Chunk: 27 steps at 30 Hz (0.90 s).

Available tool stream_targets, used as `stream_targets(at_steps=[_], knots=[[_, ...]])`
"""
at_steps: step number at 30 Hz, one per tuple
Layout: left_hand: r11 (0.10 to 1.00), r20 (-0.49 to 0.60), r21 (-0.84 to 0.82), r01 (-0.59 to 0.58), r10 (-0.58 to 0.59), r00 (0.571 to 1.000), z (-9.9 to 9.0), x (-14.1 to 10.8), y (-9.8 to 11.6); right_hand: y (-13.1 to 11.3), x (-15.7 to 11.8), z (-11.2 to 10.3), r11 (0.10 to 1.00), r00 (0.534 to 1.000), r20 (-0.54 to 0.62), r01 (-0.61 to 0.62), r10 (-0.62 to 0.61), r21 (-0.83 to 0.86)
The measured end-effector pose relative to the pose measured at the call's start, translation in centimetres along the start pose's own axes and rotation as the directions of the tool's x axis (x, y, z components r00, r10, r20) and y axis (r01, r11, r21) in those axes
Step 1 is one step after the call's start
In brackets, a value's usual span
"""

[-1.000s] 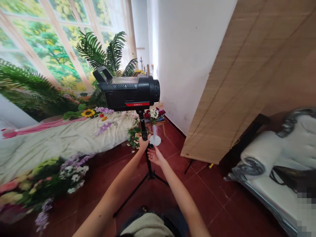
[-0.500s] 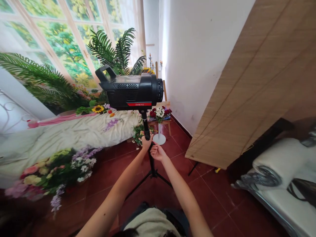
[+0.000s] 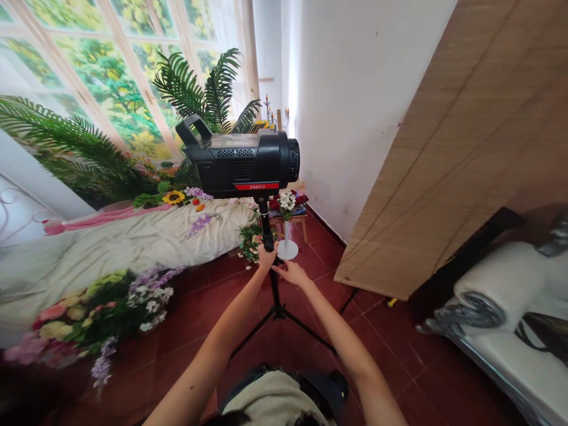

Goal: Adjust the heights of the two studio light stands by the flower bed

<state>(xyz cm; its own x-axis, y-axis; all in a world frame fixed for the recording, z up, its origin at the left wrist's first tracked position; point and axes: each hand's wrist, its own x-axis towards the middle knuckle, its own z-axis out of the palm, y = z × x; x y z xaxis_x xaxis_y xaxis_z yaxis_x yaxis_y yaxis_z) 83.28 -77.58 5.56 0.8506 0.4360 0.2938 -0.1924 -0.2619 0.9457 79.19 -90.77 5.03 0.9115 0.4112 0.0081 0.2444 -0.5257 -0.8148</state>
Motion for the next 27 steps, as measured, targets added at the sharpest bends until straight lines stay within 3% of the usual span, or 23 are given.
stream_targets(at_steps=[3,6,8,10,12,14,18,22,27], knots=[[1.000,0.012,-0.003,0.008,-0.008,1.000,-0.2,-0.1,0.3,0.2,0.0,1.3,0.944,0.984,0.145,-0.142,0.103,0.299],[1.000,0.013,0.002,-0.003,0.003,1.000,-0.3,-0.2,0.5,0.2,0.2,1.7,0.834,0.961,0.174,-0.273,0.215,0.479],[1.000,0.019,0.000,-0.001,0.001,1.000,-0.3,-0.2,0.4,0.1,0.0,1.5,0.862,0.973,0.054,-0.222,0.222,0.456],[1.000,0.023,-0.008,0.015,-0.015,1.000,-0.2,-0.1,0.2,-0.2,-0.4,1.1,0.936,0.977,-0.145,-0.099,0.156,0.338],[1.000,0.026,-0.017,0.026,-0.026,0.999,-0.1,0.0,0.1,-0.6,-0.9,0.7,0.974,0.950,-0.305,0.004,0.066,0.225],[0.999,0.030,-0.031,0.033,-0.032,0.999,-0.1,0.0,0.0,-1.1,-1.5,0.6,0.979,0.921,-0.389,0.073,0.008,0.192],[0.996,0.057,-0.080,0.029,-0.024,0.998,-0.3,-0.2,0.6,-1.8,-2.8,1.1,0.961,0.915,-0.400,0.153,-0.051,0.229],[0.996,0.071,-0.077,0.055,-0.050,0.996,-0.6,-0.4,1.2,-0.8,-3.6,2.3,0.947,0.945,-0.326,0.112,-0.009,0.300],[0.998,0.074,-0.033,0.056,-0.053,0.996,-0.5,-0.2,0.6,-0.6,-3.1,2.7,0.933,0.880,-0.474,0.162,0.010,0.321]])
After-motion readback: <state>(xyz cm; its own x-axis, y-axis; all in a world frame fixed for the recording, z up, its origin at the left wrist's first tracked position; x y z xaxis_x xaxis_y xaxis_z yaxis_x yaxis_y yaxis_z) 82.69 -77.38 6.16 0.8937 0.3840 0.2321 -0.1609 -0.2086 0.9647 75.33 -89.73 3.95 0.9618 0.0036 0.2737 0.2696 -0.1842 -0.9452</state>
